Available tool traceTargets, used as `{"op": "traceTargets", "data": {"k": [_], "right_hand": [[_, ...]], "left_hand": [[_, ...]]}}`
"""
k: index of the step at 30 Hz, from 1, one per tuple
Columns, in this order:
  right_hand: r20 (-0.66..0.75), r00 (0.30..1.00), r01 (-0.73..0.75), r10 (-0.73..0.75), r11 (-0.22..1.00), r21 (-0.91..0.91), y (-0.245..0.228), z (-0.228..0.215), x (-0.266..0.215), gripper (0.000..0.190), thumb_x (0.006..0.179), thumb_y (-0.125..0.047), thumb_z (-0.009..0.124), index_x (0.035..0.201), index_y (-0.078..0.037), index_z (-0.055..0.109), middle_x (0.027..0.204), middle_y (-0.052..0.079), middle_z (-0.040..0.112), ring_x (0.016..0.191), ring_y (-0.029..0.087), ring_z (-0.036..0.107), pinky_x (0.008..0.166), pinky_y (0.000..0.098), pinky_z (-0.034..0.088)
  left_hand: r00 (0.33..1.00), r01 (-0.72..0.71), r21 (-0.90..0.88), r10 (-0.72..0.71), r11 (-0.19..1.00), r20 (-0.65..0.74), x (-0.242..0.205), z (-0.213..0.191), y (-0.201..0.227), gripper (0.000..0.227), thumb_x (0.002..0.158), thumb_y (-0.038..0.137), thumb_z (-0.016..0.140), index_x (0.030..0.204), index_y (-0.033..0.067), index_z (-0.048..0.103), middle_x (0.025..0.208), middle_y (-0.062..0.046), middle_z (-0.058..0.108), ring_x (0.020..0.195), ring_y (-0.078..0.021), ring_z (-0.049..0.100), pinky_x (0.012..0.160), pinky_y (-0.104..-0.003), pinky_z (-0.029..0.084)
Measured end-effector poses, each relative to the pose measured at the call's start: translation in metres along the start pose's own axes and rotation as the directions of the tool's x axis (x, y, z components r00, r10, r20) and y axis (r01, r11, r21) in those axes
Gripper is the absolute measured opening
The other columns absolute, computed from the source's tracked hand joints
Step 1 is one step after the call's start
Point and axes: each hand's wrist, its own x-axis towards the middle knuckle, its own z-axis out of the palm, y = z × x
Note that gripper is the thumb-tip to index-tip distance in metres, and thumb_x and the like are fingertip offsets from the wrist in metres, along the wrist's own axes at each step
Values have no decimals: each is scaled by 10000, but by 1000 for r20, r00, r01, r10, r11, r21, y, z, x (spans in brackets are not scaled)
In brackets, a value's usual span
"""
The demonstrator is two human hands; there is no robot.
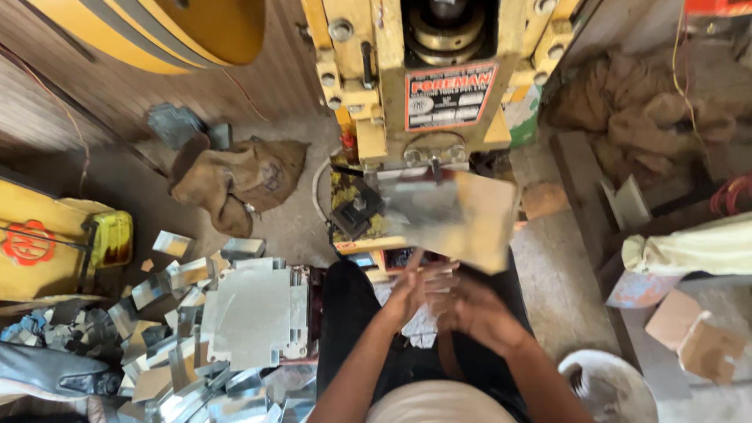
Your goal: The person repeatedly picks up rectangular metal sheets from a pile on the floor, places them into a yellow hydraulic press machine, and operates the press to flatten or shape them. After each press cycle, the person removes the processed sheet and places it onto a growing stack of finished pieces.
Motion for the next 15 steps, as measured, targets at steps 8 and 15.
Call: {"op": "traceTargets", "data": {"k": [8,15], "right_hand": [[-232,586,389,-776,521,-760,-42,-54,-21,180,1034,-69,648,1132,79,677,1034,128,730,957,200,682,914,315,546],[-431,849,-3,-305,814,-581,-46,-91,34,658,934,-135,645,1510,-2,355,921,82,731,684,169,672,669,288,550]], "left_hand": [[837,38,165,59,986,-544,32,-16,-1,440,1001,84,596,1410,-49,508,1203,-159,696,945,-251,736,740,-365,669],[786,48,127,41,991,-617,5,-2,10,371,1010,154,558,1309,-65,534,1018,-113,759,849,-224,783,794,-300,660]]}}
